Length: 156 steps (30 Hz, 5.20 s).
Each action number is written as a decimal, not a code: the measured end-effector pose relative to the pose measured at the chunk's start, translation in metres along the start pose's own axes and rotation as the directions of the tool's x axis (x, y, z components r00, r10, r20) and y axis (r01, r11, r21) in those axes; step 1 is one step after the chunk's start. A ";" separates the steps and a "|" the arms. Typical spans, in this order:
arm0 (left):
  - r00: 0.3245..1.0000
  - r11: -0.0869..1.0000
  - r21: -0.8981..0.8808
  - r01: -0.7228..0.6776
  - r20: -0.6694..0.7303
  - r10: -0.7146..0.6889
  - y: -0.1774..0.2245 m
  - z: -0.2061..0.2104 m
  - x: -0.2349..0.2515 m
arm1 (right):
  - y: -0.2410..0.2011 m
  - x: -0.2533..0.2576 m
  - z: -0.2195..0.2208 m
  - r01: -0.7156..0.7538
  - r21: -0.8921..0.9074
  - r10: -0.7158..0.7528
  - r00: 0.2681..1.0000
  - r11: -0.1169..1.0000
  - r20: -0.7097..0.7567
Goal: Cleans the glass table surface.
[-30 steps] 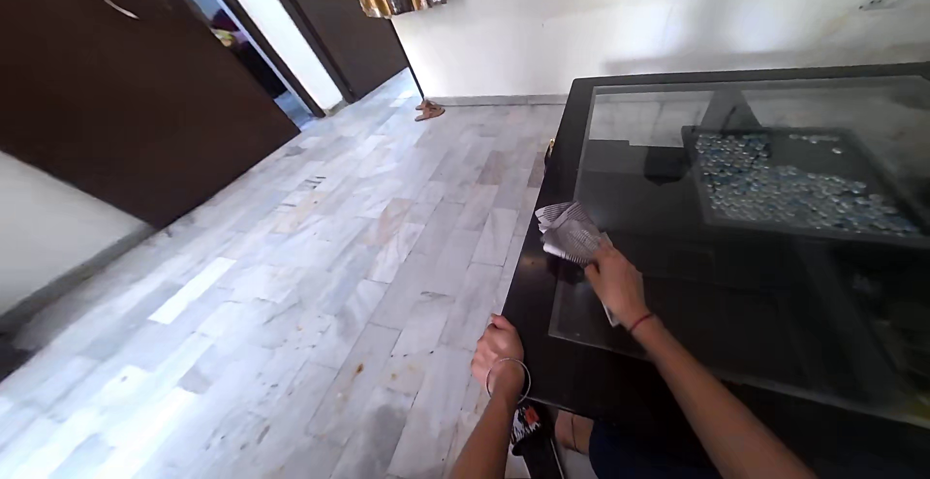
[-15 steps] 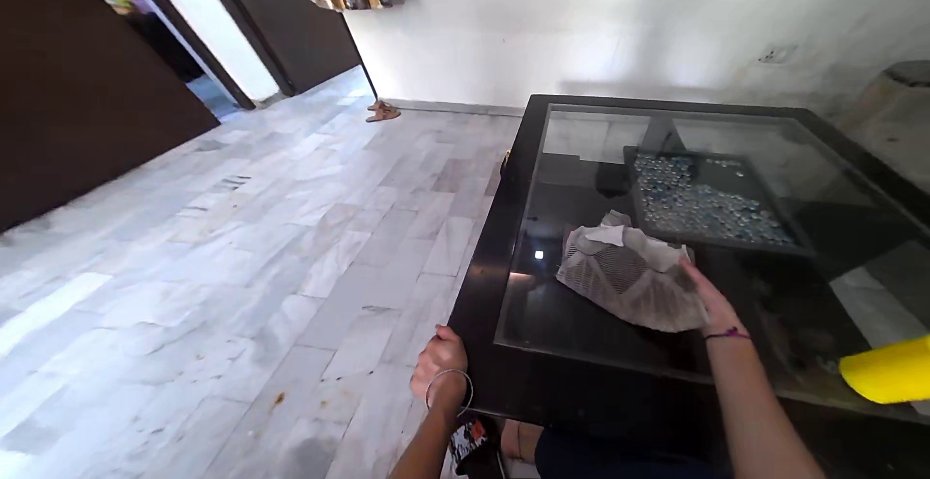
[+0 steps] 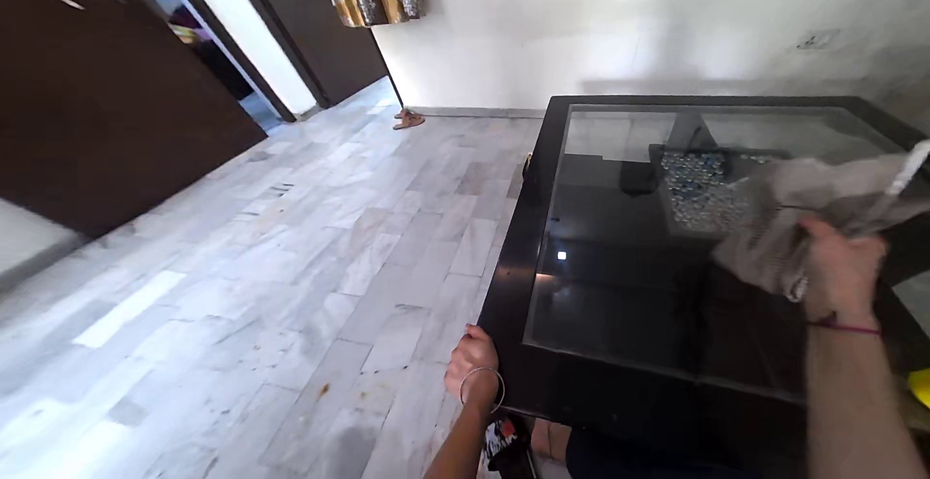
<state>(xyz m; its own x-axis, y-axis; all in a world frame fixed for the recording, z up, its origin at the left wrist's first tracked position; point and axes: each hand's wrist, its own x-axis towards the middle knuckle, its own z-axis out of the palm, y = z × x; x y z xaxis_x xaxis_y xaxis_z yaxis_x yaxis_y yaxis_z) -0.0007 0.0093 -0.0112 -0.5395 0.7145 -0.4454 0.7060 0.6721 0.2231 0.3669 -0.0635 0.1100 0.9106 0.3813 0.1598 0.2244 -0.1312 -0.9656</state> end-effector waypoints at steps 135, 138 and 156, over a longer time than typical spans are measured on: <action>1.000 0.999 0.040 0.024 0.010 -0.024 0.006 0.002 0.001 | 0.116 0.026 0.068 0.602 -0.665 0.010 0.738 0.442 0.674; 1.000 0.999 0.043 0.020 0.019 -0.021 0.005 0.002 0.001 | 0.133 0.060 0.017 0.382 -0.826 0.038 0.900 0.415 0.435; 0.973 0.973 -0.001 -0.229 -0.042 0.229 -0.013 0.002 0.004 | 0.045 -0.116 0.246 0.703 -0.187 -0.050 0.302 0.687 0.952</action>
<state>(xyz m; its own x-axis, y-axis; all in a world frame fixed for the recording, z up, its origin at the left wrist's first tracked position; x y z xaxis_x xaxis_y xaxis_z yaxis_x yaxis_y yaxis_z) -0.0106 0.0030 -0.0175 -0.3820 0.8569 -0.3461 0.8106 0.4905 0.3198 0.1861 0.1111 -0.0027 -0.0668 0.9928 -0.0991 0.8587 0.0066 -0.5124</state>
